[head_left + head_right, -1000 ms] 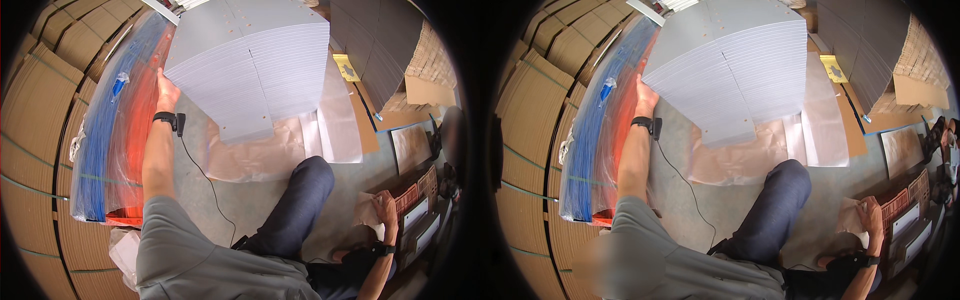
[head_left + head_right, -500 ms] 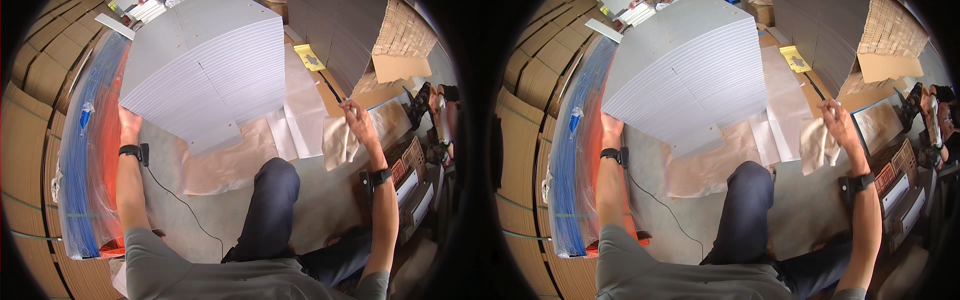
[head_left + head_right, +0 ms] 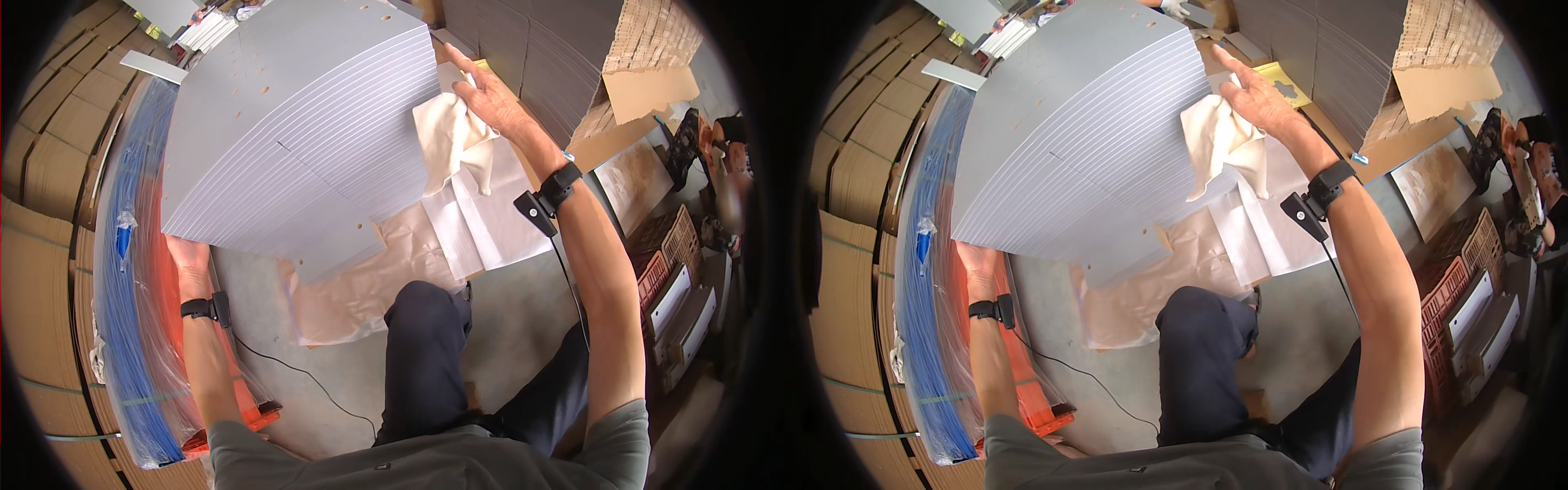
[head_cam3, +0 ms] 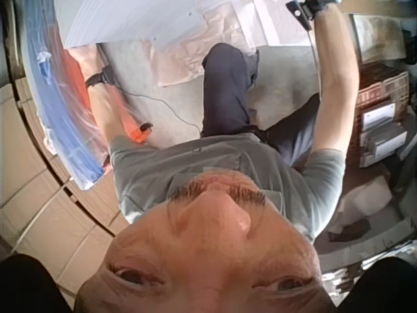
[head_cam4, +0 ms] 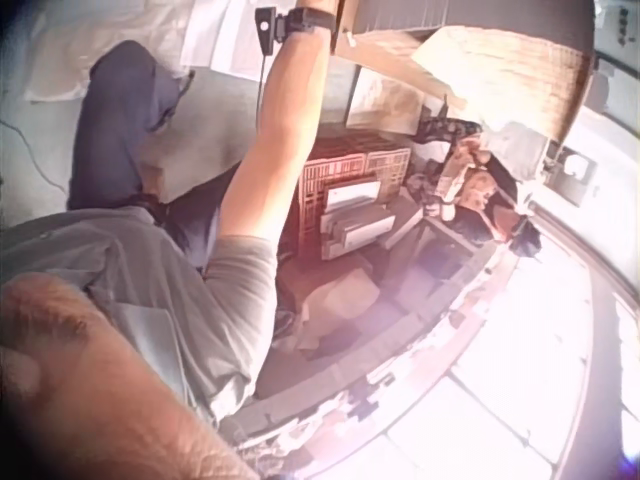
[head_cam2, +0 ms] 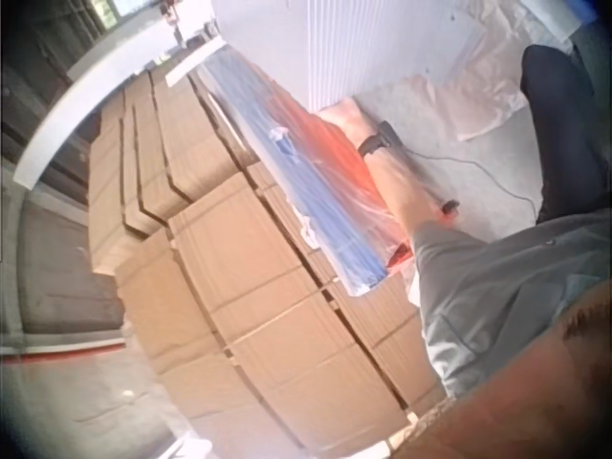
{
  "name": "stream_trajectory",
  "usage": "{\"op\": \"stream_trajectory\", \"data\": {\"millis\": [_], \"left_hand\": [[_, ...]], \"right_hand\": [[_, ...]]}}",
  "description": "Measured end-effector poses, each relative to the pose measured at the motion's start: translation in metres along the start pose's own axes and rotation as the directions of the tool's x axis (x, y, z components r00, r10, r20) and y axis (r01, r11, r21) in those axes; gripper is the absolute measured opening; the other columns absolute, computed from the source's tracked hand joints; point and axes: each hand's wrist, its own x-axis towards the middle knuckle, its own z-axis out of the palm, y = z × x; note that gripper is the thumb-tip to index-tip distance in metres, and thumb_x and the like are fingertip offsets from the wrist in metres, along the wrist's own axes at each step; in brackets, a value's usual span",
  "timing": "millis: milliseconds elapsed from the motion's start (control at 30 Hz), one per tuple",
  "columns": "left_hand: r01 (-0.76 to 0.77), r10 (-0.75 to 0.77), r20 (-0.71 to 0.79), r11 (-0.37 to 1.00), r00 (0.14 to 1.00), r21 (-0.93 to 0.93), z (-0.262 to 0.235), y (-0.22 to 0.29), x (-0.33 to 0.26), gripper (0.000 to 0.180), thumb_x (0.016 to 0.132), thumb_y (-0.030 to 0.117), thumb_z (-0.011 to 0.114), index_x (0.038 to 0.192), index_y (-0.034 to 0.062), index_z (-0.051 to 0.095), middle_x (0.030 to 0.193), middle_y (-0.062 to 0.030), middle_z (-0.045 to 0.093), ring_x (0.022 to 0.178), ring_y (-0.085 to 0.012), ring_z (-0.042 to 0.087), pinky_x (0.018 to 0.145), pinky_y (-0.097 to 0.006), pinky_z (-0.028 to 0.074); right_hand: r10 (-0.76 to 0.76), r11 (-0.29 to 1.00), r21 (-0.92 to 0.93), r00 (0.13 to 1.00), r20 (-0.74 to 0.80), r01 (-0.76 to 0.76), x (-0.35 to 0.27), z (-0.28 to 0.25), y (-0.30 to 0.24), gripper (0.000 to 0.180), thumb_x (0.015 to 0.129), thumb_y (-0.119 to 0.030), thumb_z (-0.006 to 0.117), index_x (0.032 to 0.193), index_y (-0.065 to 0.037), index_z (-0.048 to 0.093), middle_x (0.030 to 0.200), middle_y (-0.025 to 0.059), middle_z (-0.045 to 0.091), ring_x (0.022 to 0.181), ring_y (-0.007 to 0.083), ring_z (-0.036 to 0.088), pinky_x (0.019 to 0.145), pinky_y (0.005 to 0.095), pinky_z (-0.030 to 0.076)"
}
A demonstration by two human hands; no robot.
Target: Wiping and cleaning grey furniture panels with a cloth and a polishing block in a factory setting.
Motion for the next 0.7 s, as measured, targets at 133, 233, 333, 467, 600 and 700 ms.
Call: {"op": "stream_trajectory", "data": {"millis": [133,233,333,467,600,700], "left_hand": [[0.003,-0.003,-0.022,1.0,1.0,0.0,0.003,-0.001,-0.001,0.06,0.106,0.049,0.04,0.149,0.0085,0.046,0.152,-0.0085,0.048,0.14,-0.0275,0.044,0.119,-0.045,0.033],[-0.008,0.009,-0.025,0.999,1.0,0.035,0.0,0.003,-0.002,0.062,0.106,0.052,0.04,0.15,0.0086,0.045,0.153,-0.0083,0.048,0.14,-0.0265,0.044,0.119,-0.044,0.034],[0.002,-0.002,-0.018,1.0,1.0,0.022,0.0,0.008,-0.008,0.061,0.106,0.051,0.04,0.149,0.0078,0.046,0.152,-0.0085,0.048,0.139,-0.0268,0.044,0.118,-0.044,0.035],[-0.029,0.03,-0.02,0.997,0.999,0.069,0.002,-0.004,0.004,0.061,0.106,0.05,0.04,0.15,0.0075,0.045,0.153,-0.0095,0.047,0.14,-0.0274,0.044,0.119,-0.044,0.035],[-0.016,0.019,-0.029,0.996,0.999,0.082,0.009,0.001,-0.006,0.063,0.106,0.051,0.039,0.151,0.0078,0.043,0.155,-0.0102,0.044,0.141,-0.0276,0.043,0.119,-0.044,0.035],[-0.017,0.016,0.014,0.996,1.0,0.082,0.011,0.001,-0.008,0.065,0.106,0.053,0.038,0.152,0.0081,0.041,0.156,-0.0103,0.042,0.142,-0.0275,0.041,0.119,-0.043,0.034]], "right_hand": [[0.044,0.998,0.033,0.996,0.073,-0.047,0.008,0.009,-0.014,0.073,0.091,-0.024,0.049,0.161,-0.024,0.031,0.155,0.0208,0.046,0.144,0.0368,0.041,0.121,0.0439,0.031],[0.06,0.994,0.088,0.992,0.113,-0.07,0.009,0.012,-0.014,0.073,0.09,-0.028,0.048,0.161,-0.033,0.03,0.161,0.0175,0.037,0.15,0.035,0.033,0.125,0.0484,0.026],[0.086,0.986,0.131,0.984,0.157,-0.107,0.009,0.015,-0.022,0.071,0.091,-0.026,0.049,0.16,-0.032,0.032,0.161,0.016,0.038,0.148,0.0336,0.037,0.124,0.0454,0.027],[0.067,0.993,0.096,0.996,0.056,-0.072,0.01,0.01,0.001,0.068,0.092,-0.023,0.05,0.158,-0.034,0.038,0.159,0.0117,0.043,0.147,0.0298,0.039,0.124,0.0421,0.029],[0.05,0.992,0.109,0.996,0.067,-0.057,0.009,0.015,-0.002,0.072,0.09,-0.021,0.051,0.16,-0.029,0.035,0.16,0.0182,0.037,0.15,0.0316,0.033,0.126,0.0456,0.023],[0.071,0.995,0.073,0.996,0.054,-0.075,0.01,0.018,0.0,0.072,0.09,-0.023,0.051,0.159,-0.029,0.035,0.161,0.0156,0.037,0.151,0.0307,0.032,0.126,0.0455,0.022]]}}
